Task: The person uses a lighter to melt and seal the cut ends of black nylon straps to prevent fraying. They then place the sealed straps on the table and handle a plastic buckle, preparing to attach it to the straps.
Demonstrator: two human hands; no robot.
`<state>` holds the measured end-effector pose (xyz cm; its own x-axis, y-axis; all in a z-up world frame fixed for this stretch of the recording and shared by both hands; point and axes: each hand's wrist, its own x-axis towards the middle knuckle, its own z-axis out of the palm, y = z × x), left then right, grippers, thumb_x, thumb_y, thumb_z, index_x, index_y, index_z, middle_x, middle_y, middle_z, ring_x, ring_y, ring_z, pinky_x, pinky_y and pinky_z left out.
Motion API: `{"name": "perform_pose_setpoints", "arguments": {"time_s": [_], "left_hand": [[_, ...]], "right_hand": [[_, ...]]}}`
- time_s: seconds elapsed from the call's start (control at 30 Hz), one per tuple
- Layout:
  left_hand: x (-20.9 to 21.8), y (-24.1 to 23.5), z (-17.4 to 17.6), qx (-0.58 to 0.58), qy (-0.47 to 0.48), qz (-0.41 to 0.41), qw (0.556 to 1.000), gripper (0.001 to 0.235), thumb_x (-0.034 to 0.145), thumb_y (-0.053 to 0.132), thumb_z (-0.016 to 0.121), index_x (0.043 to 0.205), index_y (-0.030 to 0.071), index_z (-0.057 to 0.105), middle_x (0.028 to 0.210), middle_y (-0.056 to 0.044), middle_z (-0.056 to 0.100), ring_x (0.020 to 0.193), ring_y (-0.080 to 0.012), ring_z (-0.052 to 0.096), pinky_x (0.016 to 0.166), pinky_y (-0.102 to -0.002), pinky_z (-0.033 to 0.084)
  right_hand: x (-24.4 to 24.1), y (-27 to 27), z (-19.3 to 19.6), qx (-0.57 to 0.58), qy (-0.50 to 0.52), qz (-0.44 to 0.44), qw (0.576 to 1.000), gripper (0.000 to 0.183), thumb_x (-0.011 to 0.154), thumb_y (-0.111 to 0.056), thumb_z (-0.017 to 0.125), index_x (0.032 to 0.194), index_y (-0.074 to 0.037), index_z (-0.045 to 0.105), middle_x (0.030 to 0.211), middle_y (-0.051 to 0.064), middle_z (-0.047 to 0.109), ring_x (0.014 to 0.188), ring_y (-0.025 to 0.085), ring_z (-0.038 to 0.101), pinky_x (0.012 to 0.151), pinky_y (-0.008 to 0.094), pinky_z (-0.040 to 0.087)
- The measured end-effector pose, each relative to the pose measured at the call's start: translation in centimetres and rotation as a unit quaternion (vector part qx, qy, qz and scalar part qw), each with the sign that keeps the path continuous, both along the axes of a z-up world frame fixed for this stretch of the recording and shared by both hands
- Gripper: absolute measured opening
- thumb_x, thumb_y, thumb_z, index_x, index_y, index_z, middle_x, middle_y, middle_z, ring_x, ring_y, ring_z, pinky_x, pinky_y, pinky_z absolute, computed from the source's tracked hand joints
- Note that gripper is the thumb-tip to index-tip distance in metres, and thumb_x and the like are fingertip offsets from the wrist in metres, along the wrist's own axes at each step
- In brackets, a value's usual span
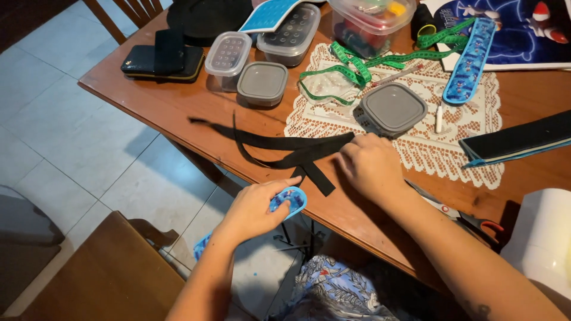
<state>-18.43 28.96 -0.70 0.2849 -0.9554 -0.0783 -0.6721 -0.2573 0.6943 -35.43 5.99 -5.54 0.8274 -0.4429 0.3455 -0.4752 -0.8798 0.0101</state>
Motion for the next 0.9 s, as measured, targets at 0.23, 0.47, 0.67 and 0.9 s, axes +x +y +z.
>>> {"name": "perform_pose_setpoints", "arguments": {"time_s": [0.23, 0.47, 0.67, 0.9], "left_hand": [[1.0, -0.6, -1.6, -0.057, 0.034, 0.011, 0.998, 0.036, 0.083, 0.023, 0.064, 0.118, 0.024, 0.076, 0.127, 0.002, 0.076, 0.108, -0.0369, 0.070, 0.087, -0.046, 0.057], [1.9, -1.2, -1.1, -0.105, 0.084, -0.003, 0.991, 0.021, 0.082, 0.022, 0.066, 0.098, 0.010, 0.074, 0.093, -0.013, 0.078, 0.087, -0.0382, 0.073, 0.078, -0.045, 0.056], [3.1, -1.0, -2.1, -0.131, 0.134, -0.004, 0.982, 0.021, 0.084, 0.022, 0.066, 0.100, 0.012, 0.076, 0.091, -0.012, 0.078, 0.088, -0.0233, 0.072, 0.082, -0.042, 0.057], [3.2, -0.6, -2.2, -0.225, 0.344, 0.038, 0.911, 0.011, 0.090, 0.012, 0.063, 0.094, 0.004, 0.069, 0.052, -0.014, 0.066, 0.044, -0.0186, 0.071, 0.043, -0.025, 0.057]], "right_hand": [[3.6, 3.0, 3.3, 0.260, 0.097, -0.055, 0.959, 0.027, 0.086, -0.040, 0.073, 0.099, -0.017, 0.077, 0.091, 0.011, 0.077, 0.097, 0.038, 0.074, 0.085, 0.049, 0.057], [8.6, -4.9, 2.4, 0.288, -0.034, -0.128, 0.949, 0.022, 0.084, -0.044, 0.076, 0.093, -0.024, 0.079, 0.089, 0.008, 0.078, 0.100, 0.037, 0.074, 0.083, 0.048, 0.058], [8.5, -5.3, 0.9, -0.004, -0.105, 0.056, 0.993, 0.017, 0.085, -0.032, 0.073, 0.096, -0.020, 0.069, 0.086, 0.004, 0.067, 0.089, 0.028, 0.068, 0.075, 0.045, 0.055], [3.9, 7.1, 6.6, 0.182, 0.212, 0.202, 0.939, 0.086, 0.094, -0.064, 0.059, 0.150, -0.002, 0.044, 0.154, 0.022, 0.048, 0.145, 0.038, 0.041, 0.118, 0.056, 0.033]]}}
